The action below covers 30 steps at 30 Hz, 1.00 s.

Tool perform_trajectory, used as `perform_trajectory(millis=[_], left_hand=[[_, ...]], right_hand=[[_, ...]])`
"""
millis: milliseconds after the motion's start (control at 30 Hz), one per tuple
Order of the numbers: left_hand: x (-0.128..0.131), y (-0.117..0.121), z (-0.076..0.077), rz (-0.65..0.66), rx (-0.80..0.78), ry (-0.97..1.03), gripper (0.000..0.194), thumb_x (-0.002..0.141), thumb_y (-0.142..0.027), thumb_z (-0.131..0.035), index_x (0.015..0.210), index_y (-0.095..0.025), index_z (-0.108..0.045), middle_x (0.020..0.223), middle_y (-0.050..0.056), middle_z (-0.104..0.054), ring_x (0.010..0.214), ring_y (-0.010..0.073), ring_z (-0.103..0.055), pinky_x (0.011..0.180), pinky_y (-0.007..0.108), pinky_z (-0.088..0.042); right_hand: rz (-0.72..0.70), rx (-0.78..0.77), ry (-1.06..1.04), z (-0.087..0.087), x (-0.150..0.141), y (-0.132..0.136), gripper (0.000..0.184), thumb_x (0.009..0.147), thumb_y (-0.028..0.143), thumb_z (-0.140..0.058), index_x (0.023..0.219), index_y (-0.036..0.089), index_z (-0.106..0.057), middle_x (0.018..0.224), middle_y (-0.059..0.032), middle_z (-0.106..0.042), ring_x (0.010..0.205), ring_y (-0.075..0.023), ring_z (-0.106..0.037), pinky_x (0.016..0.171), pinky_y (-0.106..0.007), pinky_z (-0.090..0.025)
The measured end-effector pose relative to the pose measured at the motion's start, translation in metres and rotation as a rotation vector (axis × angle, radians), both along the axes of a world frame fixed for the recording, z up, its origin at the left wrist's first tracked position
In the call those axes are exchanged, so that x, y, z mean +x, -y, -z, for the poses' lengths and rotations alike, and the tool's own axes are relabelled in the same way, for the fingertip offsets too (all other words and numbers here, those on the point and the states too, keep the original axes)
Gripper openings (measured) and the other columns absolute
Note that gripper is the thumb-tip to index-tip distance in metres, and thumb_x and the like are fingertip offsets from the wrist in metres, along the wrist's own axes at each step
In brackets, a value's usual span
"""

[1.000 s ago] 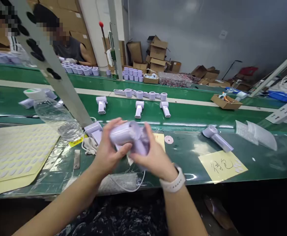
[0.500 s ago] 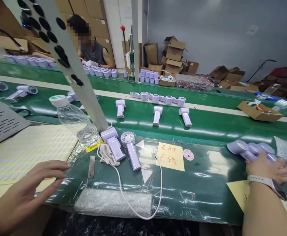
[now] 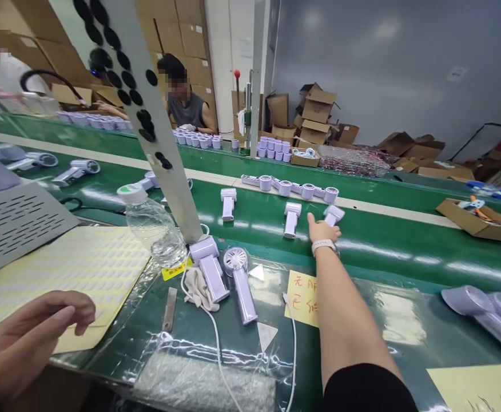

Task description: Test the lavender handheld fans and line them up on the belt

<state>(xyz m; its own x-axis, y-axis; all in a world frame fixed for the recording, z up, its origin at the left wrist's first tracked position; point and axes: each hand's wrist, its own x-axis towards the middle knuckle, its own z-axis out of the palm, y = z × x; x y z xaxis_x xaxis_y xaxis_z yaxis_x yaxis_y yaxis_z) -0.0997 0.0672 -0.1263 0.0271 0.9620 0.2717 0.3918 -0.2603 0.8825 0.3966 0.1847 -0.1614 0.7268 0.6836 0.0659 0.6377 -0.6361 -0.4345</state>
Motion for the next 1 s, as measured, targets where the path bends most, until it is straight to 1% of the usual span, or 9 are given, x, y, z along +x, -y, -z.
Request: perform_trajectory(millis=[100,167,333,467,633,700,767,867,1000], left_hand=[[0.004,0.006,-0.003,0.027,-0.097,0.088,0.012,0.086,-0.040,-0.073,0.077,-0.031,-0.075,0.071,-0.002,-0.070,0.064,0.0180,-0.064,0.062,0.029,-0.055],[0.016,0.010,-0.001,0.187,-0.167,0.098,0.014,0.085,-0.042,-0.074,0.084,-0.027,-0.076,0.077,0.001,-0.073,0.070,0.0190,-0.067,0.065,0.028,-0.056],[0.078,0.014,0.013,0.568,-0.394,0.421,0.035,0.092,-0.051,-0.067,0.100,-0.018,-0.075,0.086,0.009,-0.076,0.076,0.0211,-0.071,0.064,0.029,-0.057],[0.150,0.028,0.019,0.600,-0.412,0.958,0.061,0.077,-0.063,-0.078,0.122,-0.022,-0.071,0.129,0.013,-0.072,0.124,0.0300,-0.065,0.103,0.041,-0.054],[0.177,0.047,0.020,0.495,-0.551,1.244,0.055,0.069,-0.066,-0.082,0.094,-0.017,-0.076,0.094,0.008,-0.079,0.100,0.0297,-0.075,0.097,0.043,-0.058],[0.164,0.047,0.020,0.503,-0.590,1.204,0.054,0.066,-0.065,-0.085,0.087,-0.016,-0.076,0.085,0.007,-0.079,0.082,0.0263,-0.076,0.081,0.038,-0.062],[0.149,0.044,0.020,0.490,-0.566,1.144,0.054,0.064,-0.063,-0.087,0.085,-0.015,-0.077,0.084,0.008,-0.079,0.074,0.0228,-0.074,0.070,0.033,-0.062],[0.134,0.039,0.015,0.462,-0.422,1.055,0.054,0.059,-0.062,-0.090,0.083,-0.015,-0.079,0.092,0.009,-0.080,0.079,0.0214,-0.074,0.069,0.028,-0.060],[0.130,0.041,0.007,0.518,-0.362,1.056,0.061,0.061,-0.073,-0.083,0.085,-0.016,-0.079,0.100,0.011,-0.079,0.093,0.0271,-0.075,0.077,0.033,-0.061]], right_hand=[[-0.085,-0.030,-0.010,0.001,-0.048,-0.007,0.035,0.101,0.038,-0.065,0.131,0.020,-0.063,0.142,-0.0120,-0.059,0.122,-0.0286,-0.061,0.103,-0.052,-0.052],[-0.193,-0.040,-0.036,-0.008,-0.064,0.002,0.035,0.099,0.036,-0.067,0.129,0.018,-0.064,0.138,-0.0116,-0.061,0.121,-0.0282,-0.063,0.102,-0.052,-0.053],[-0.493,0.036,-0.136,-0.050,-0.082,0.073,0.035,0.094,0.036,-0.069,0.122,0.016,-0.072,0.122,-0.0129,-0.071,0.112,-0.0309,-0.068,0.098,-0.044,-0.054],[-0.754,0.246,-0.109,-0.059,-0.137,0.161,0.052,0.079,0.044,-0.076,0.126,0.021,-0.074,0.144,-0.0141,-0.059,0.131,-0.0401,-0.056,0.109,-0.052,-0.047],[-0.998,0.369,-0.039,-0.047,-0.183,0.231,0.060,0.080,0.047,-0.077,0.132,0.019,-0.071,0.161,-0.0216,-0.039,0.142,-0.0458,-0.044,0.111,-0.063,-0.042],[-0.992,0.268,-0.172,-0.043,-0.169,0.231,0.038,0.089,0.053,-0.067,0.105,0.021,-0.080,0.142,-0.0183,-0.061,0.126,-0.0387,-0.060,0.102,-0.054,-0.051],[-0.828,0.195,-0.259,-0.036,-0.144,0.218,0.042,0.098,0.050,-0.052,0.075,0.022,-0.072,0.099,-0.0139,-0.075,0.093,-0.0301,-0.070,0.085,-0.045,-0.056],[-0.568,0.217,-0.196,-0.020,-0.118,0.190,0.034,0.096,0.037,-0.054,0.065,0.023,-0.052,0.079,-0.0146,-0.066,0.085,-0.0322,-0.064,0.078,-0.046,-0.051],[-0.627,0.231,-0.231,-0.005,-0.133,0.194,0.027,0.089,0.031,-0.060,0.069,0.026,-0.043,0.074,-0.0086,-0.062,0.080,-0.0283,-0.060,0.074,-0.040,-0.047]])
